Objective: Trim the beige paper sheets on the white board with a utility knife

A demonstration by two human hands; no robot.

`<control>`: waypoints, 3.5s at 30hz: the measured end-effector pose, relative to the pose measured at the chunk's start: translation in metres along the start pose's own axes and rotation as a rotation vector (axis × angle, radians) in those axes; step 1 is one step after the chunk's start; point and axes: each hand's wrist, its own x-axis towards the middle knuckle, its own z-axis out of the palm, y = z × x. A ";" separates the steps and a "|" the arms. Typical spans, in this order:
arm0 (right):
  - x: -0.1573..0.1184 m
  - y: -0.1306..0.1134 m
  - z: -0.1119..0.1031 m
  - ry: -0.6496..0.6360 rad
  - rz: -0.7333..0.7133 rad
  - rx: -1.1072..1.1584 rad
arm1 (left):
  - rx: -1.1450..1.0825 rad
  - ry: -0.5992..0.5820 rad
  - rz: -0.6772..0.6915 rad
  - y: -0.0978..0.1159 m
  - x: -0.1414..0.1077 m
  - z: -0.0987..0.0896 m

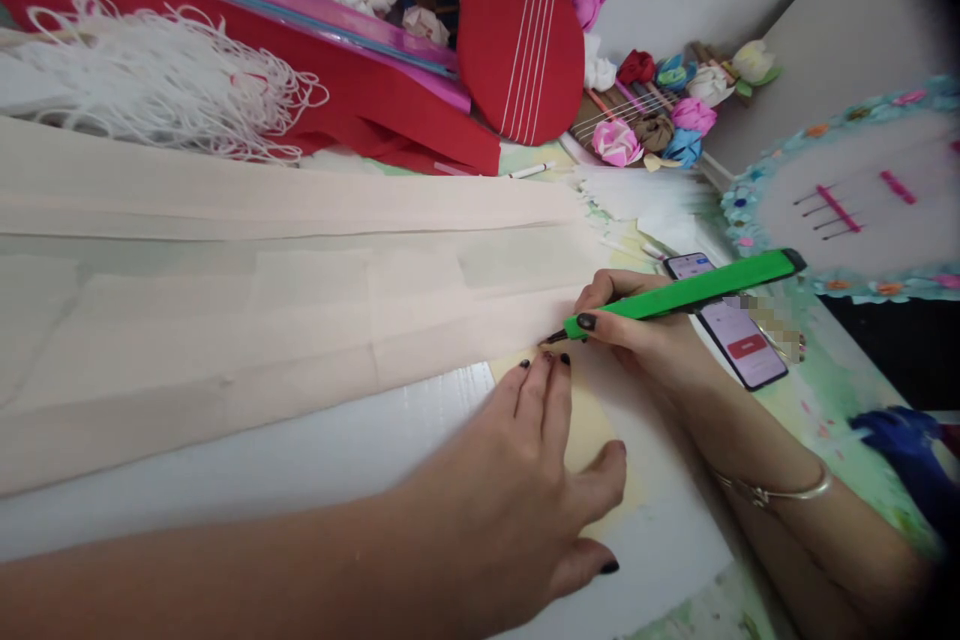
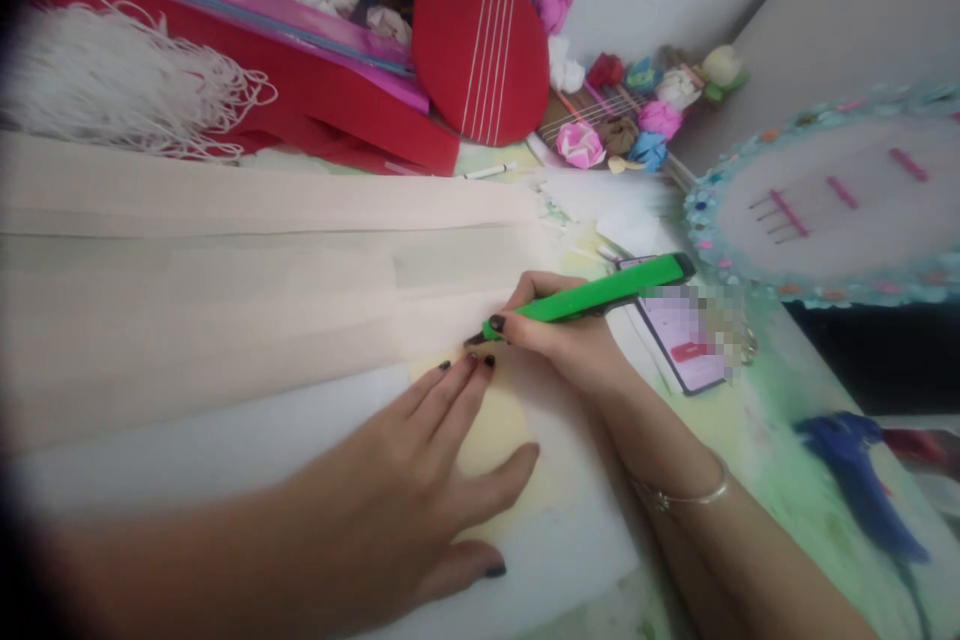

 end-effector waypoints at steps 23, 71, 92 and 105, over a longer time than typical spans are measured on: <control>0.003 0.007 -0.008 -0.014 -0.033 0.011 | 0.001 0.001 -0.007 0.000 0.000 0.003; 0.007 0.011 -0.021 0.030 0.016 0.013 | -0.020 -0.030 -0.005 0.000 0.000 0.000; 0.007 0.009 -0.019 0.018 0.012 0.119 | -0.024 -0.049 0.006 -0.001 0.000 -0.001; 0.010 0.010 -0.017 0.075 0.050 0.269 | 0.001 -0.034 0.001 -0.001 0.000 0.001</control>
